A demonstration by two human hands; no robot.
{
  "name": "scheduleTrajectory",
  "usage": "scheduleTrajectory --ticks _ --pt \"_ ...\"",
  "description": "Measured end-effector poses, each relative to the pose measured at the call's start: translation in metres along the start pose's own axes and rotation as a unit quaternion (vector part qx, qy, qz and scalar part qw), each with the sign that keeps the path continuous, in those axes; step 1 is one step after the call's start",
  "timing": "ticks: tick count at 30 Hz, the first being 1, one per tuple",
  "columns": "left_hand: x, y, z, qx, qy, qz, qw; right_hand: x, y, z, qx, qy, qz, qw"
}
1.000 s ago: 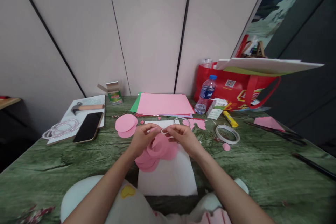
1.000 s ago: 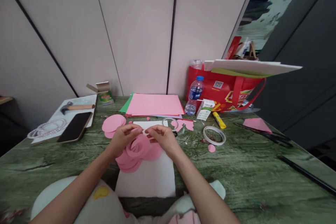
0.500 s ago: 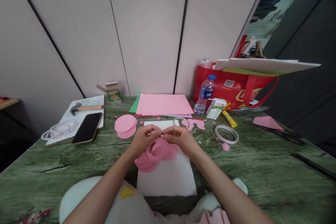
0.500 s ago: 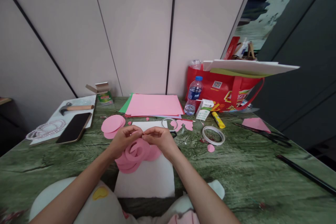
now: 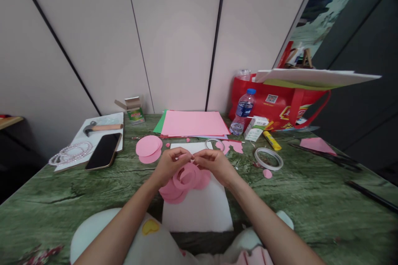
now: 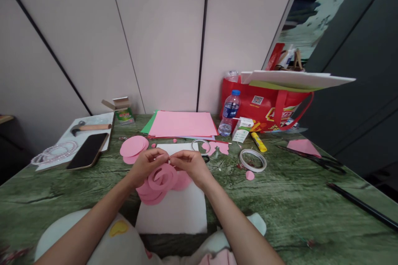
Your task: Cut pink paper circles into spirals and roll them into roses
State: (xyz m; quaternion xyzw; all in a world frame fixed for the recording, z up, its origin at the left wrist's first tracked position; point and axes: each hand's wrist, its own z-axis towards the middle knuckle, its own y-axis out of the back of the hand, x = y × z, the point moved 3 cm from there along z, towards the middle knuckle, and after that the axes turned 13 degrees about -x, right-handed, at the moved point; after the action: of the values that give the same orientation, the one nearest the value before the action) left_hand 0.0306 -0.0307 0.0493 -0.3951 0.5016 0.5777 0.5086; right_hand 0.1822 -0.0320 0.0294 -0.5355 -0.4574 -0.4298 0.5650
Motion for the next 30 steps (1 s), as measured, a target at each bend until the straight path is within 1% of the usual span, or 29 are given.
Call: scheduleTrajectory --ticks 4,10,16,21,26,30 --pt "0.001 -0.001 0.0 0.011 -0.007 0.006 1.0 0.0 -0.001 0.0 0.001 0.0 -0.009 1.0" --pt "0.006 -0.003 -0.002 0.033 0.023 0.004 0.999 -0.002 -0.001 0.0 -0.011 -0.015 -0.005 1.0" --pt "0.011 -0.004 -0.003 0.049 0.025 0.009 0.998 -0.002 -0.001 0.0 -0.016 -0.022 0.004 1.0" --pt "0.013 -0.004 -0.001 0.048 0.027 0.022 0.998 -0.002 0.0 0.0 -0.026 -0.029 0.002 0.999" --pt "0.008 -0.004 -0.001 0.035 0.007 0.03 0.999 -0.003 0.001 0.001 -0.031 -0.029 0.006 0.999" --pt "0.005 -0.004 -0.002 0.036 0.004 0.031 0.999 -0.005 0.002 0.001 -0.033 -0.019 0.005 0.999"
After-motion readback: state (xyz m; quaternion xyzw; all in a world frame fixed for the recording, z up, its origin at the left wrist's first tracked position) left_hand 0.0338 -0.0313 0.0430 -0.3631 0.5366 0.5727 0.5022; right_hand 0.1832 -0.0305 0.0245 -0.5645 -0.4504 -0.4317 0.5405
